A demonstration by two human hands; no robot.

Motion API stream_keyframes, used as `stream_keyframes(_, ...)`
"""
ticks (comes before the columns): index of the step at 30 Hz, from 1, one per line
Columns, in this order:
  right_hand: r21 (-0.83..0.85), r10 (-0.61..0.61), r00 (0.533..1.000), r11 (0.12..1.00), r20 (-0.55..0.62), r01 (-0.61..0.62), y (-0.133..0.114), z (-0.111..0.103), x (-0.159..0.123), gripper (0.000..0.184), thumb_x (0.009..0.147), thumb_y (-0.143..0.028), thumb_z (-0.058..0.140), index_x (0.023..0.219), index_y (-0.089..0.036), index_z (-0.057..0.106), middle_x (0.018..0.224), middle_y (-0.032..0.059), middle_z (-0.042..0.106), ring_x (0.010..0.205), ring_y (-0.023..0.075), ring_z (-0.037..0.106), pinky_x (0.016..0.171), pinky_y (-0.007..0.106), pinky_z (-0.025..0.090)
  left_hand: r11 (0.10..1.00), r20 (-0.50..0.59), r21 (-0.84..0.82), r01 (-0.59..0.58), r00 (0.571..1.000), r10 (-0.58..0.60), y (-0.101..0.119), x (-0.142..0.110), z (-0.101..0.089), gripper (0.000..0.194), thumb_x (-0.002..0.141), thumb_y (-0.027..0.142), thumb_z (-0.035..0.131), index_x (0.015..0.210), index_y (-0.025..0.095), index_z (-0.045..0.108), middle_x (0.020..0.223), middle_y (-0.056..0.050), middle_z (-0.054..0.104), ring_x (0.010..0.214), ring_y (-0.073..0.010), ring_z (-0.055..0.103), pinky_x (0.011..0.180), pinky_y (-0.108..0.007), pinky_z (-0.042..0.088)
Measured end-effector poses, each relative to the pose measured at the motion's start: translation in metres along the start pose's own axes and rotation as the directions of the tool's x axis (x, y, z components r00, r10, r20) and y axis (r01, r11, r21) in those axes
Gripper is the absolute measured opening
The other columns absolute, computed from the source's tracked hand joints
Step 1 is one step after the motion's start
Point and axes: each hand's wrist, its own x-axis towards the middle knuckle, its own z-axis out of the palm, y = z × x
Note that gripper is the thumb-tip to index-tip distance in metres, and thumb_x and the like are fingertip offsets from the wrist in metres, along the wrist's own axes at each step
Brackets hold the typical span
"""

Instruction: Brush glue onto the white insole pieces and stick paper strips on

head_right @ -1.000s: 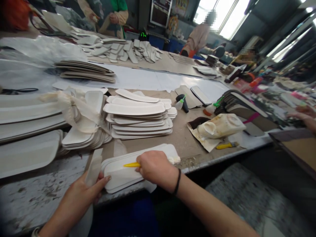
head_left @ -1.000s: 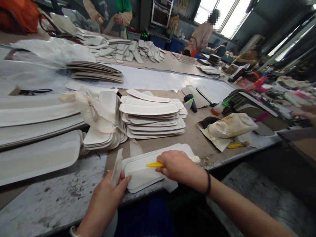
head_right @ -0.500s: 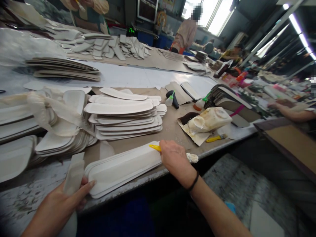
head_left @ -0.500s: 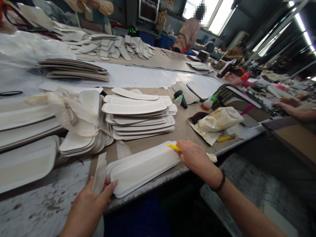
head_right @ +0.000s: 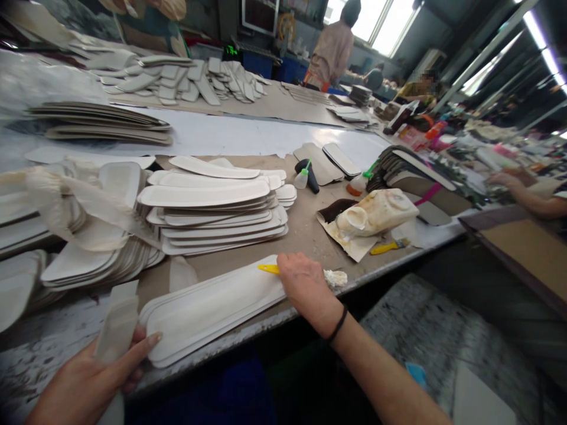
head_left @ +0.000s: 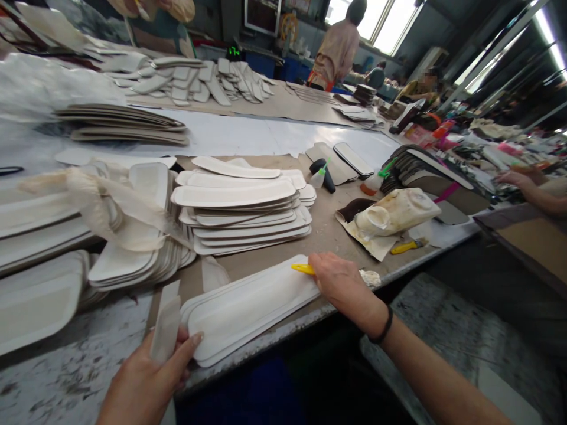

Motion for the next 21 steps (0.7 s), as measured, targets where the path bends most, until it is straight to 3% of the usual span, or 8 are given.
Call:
stream_keyframes(3,0.008,0.001,1.000,1.000,0.016,-0.001,0.000,0.000,0.001,0.019,0.089,-0.009,0.041,0.091,-0.018,0.058,0.089,0.0091,0.065,0.086,0.0194,0.060,0.066,0.025,0.040,0.997,0.029,-0.027,0.068,0.997,-0.068,0.004,-0.001,0.000,0.049,0.050,0.066,0.059,0.076,0.025,0.055,0.041,0.004,0.057,0.045,-0.0236,0.057,0.053,-0.034,0.045)
stream_keyframes(10,0.012,0.003,1.000,1.000,-0.029,-0.002,-0.001,0.008,0.002,0.016,0.090,-0.011,0.042,0.090,-0.018,0.056,0.088,0.0087,0.064,0.084,0.0206,0.060,0.064,0.026,0.040,0.996,0.018,-0.015,0.092,0.996,-0.091,0.012,-0.002,-0.001,0.049,0.049,0.066,0.058,0.076,0.024,0.055,0.041,0.003,0.057,0.046,-0.0247,0.057,0.055,-0.035,0.045)
stream_keyframes(18,0.167,0.152,0.976,0.978,-0.157,-0.125,0.022,0.011,-0.011,0.013,0.092,-0.015,0.044,0.090,-0.016,0.057,0.089,0.0063,0.063,0.087,0.0180,0.059,0.075,0.024,0.039,0.998,-0.004,0.011,0.058,0.998,-0.058,-0.007,0.003,0.003,0.046,0.058,0.067,0.056,0.078,0.026,0.056,0.044,0.003,0.057,0.048,-0.0248,0.058,0.058,-0.036,0.045)
stream_keyframes(21,0.255,0.158,0.975,0.960,-0.155,-0.115,0.026,0.010,-0.017,0.019,0.094,-0.017,0.042,0.091,-0.015,0.061,0.090,0.0070,0.064,0.088,0.0170,0.058,0.080,0.024,0.040,0.997,0.036,0.004,0.080,0.996,-0.080,-0.010,0.006,0.001,0.051,0.053,0.069,0.059,0.078,0.025,0.057,0.045,0.002,0.059,0.050,-0.0257,0.060,0.058,-0.036,0.047)
